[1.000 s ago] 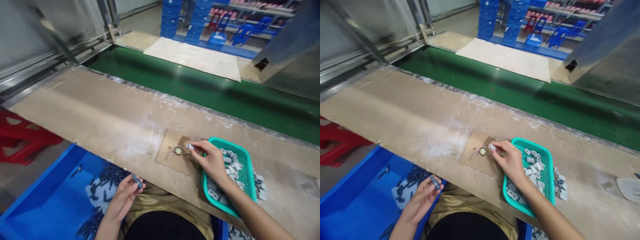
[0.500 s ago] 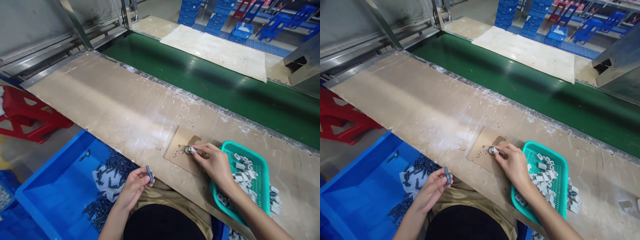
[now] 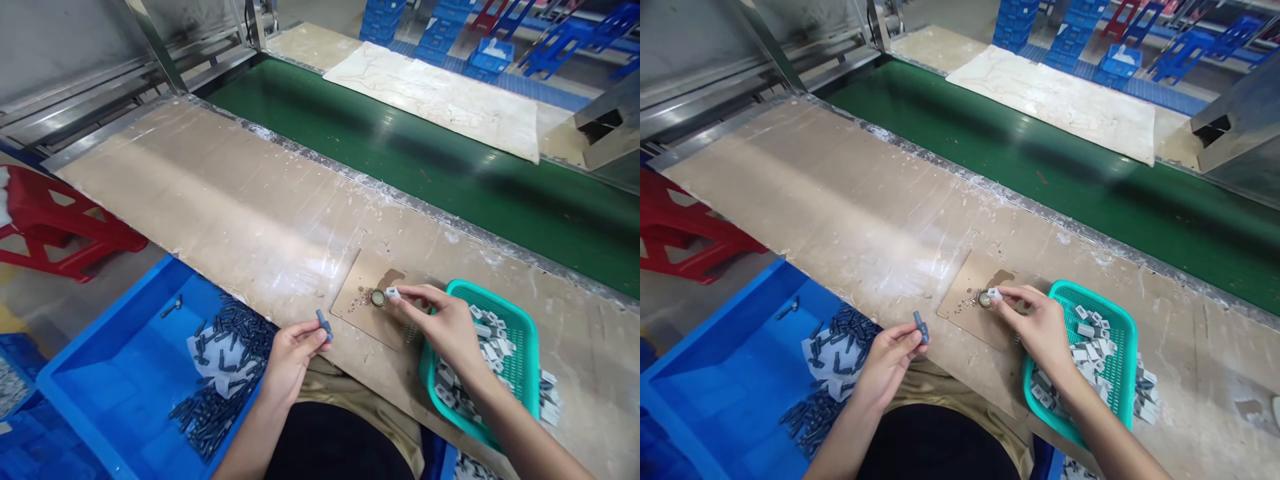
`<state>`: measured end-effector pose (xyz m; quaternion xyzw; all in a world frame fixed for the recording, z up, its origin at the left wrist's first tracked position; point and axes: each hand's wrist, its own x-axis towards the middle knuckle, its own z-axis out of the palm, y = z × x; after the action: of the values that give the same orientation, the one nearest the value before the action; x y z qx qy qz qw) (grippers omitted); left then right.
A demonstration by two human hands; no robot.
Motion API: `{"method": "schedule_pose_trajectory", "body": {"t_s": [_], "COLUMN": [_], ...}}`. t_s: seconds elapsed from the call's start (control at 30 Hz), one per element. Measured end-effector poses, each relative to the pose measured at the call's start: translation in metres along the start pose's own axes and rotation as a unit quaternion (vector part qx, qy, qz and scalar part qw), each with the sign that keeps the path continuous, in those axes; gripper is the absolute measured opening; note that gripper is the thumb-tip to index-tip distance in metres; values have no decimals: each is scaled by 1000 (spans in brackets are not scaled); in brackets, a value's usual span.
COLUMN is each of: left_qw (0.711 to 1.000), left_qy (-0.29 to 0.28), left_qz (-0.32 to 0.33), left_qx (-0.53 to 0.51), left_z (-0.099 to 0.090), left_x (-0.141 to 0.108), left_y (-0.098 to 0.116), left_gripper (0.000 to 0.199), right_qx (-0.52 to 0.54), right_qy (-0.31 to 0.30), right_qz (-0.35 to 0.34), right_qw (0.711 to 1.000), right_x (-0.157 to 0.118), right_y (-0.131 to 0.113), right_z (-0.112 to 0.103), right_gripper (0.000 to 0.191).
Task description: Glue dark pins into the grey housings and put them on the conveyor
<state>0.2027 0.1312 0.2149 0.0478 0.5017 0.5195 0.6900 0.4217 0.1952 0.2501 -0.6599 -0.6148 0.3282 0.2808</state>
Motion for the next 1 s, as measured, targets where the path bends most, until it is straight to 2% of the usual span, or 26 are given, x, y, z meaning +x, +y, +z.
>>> {"method": "schedule_pose_trajectory", "body": {"t_s": [0.13,0.23,0.33,0.53,0.8,1.0], "left_qw": [999,996,994,993,984,975], "left_qy": [-43,-85,-106,-115,-136,-168], "left_qz": [5,5,18,35,75,79], "left_qx": [-5,-7,-22,-12,82,123], "left_z": [38,60,71,76,80,82], "left_x": [6,8,6,1,-8,0], "left_y": [-15,-21,-24,-28,-20,-18], "left_gripper": [39,40,38,37,29,23], "right_qx": [194,259,289,301,291,287], "right_qy": [-51,-57,-50,-35,-39,-23], "right_qz": [114,139,141,135,115,109], "right_qw": [973,954,946,943,949,951], "right_x": [-13,-24,-32,-41,-44,-44], "right_y": [-16,-21,-20,-16,-19,-15], "right_z": [-13,-17,-17,-17,-19,-17], "right_gripper": [31,29,26,24,21,21]}}
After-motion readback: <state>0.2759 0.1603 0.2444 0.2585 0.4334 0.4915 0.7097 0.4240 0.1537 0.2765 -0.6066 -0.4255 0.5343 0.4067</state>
